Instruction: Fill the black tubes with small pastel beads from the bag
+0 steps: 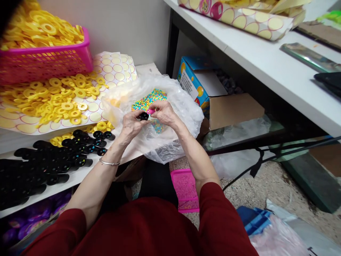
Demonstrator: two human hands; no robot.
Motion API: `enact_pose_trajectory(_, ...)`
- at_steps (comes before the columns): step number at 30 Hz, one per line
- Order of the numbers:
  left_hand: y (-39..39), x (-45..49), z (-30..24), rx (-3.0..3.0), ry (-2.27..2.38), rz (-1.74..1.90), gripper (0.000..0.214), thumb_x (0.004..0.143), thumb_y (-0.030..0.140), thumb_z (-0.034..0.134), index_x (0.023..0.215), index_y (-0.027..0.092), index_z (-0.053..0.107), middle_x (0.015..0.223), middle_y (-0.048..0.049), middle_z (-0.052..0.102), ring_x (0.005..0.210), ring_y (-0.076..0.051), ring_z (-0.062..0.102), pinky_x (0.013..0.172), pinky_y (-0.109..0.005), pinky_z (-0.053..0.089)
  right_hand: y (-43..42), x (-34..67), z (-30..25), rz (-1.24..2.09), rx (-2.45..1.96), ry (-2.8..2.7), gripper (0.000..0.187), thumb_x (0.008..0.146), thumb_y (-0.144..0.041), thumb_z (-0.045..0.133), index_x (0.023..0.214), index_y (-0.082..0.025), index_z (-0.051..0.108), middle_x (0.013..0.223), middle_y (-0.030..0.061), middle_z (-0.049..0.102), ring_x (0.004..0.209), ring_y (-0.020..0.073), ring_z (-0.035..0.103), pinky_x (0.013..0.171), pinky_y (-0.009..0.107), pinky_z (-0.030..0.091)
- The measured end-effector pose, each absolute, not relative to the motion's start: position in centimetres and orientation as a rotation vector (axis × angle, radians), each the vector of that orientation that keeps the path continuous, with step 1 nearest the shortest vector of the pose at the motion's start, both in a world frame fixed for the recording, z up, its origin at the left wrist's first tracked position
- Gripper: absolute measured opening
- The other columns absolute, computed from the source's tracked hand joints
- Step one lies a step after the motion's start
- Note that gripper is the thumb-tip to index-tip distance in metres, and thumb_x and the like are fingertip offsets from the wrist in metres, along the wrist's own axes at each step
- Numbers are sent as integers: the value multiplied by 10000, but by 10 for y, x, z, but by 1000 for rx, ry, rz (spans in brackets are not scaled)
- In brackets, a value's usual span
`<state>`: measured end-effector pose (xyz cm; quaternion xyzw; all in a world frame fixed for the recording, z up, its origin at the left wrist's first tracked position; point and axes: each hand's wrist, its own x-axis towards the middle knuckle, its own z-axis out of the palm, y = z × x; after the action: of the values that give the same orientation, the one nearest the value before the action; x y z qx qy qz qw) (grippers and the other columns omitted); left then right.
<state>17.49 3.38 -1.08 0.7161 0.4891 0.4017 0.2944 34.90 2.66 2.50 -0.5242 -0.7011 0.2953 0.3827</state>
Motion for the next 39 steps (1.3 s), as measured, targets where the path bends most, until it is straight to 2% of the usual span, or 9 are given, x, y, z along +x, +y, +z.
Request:
enact_pose_trajectory(5,35,183,-10,1964,1299,1022,167,636,265,669,782,190,703,703,17,642,716,-170,552,703,-290,430,17,336,48,266,-1539,-2179,177,817,-139,539,695,-197,653,844,74,594,979,244,490,858,375,398)
enact_pose_trajectory(11,34,188,-12,1912,1295,1020,182,633,229,667,805,182,699,714,24,630,706,-161,531,685,-281,407,9,330,51,180,-1517,-2175,173,853,-159,532,713,-196,627,878,94,592,995,261,478,857,396,391)
enact_pose_trajectory(14,34,186,-13,1875,1296,1037,199,615,241,699,805,181,703,730,20,644,722,-169,548,695,-289,419,11,337,39,240,-1516,-2007,154,847,-191,551,720,-198,638,893,72,618,958,230,500,872,392,402)
enact_pose_trajectory(17,36,185,-14,1832,1278,1039,217,590,244,738,796,182,708,717,23,651,715,-171,562,698,-297,437,15,342,23,470,-1411,-1676,29,750,-213,649,727,-199,659,841,28,630,871,182,543,865,366,443)
enact_pose_trajectory(21,32,184,-12,1735,1253,1141,279,584,209,766,861,196,730,825,1,713,757,-177,605,706,-303,480,13,342,11,883,-1253,-1179,155,590,-264,747,702,-198,663,761,-16,647,733,139,586,722,310,502)
enact_pose_trajectory(25,-8,162,-7,1682,1197,1306,384,605,251,832,974,194,741,925,-46,739,739,-157,614,665,-286,500,1,343,7,1064,-1169,-861,228,489,-220,786,687,-206,675,695,-38,664,604,100,570,556,241,474)
enact_pose_trajectory(31,-121,71,-25,1732,1355,1448,306,701,351,807,957,200,731,991,-72,724,838,-166,647,656,-267,513,-16,339,-9,966,-1219,-741,242,452,-169,810,634,-192,653,617,-45,632,517,79,537,455,205,414)
enact_pose_trajectory(36,-169,-8,-57,1567,1988,1516,276,740,347,756,964,193,707,921,-37,703,657,-119,581,597,-262,491,-43,319,-11,831,-1228,-704,264,403,-211,841,602,-202,668,556,-58,612,455,73,495,422,218,390)
enact_pose_trajectory(39,-165,-30,-74,1580,2121,1486,270,748,360,732,955,191,693,880,-32,692,632,-126,569,618,-273,500,-56,304,-9,807,-1210,-775,257,432,-242,833,632,-204,677,584,-58,621,459,75,493,432,236,400)
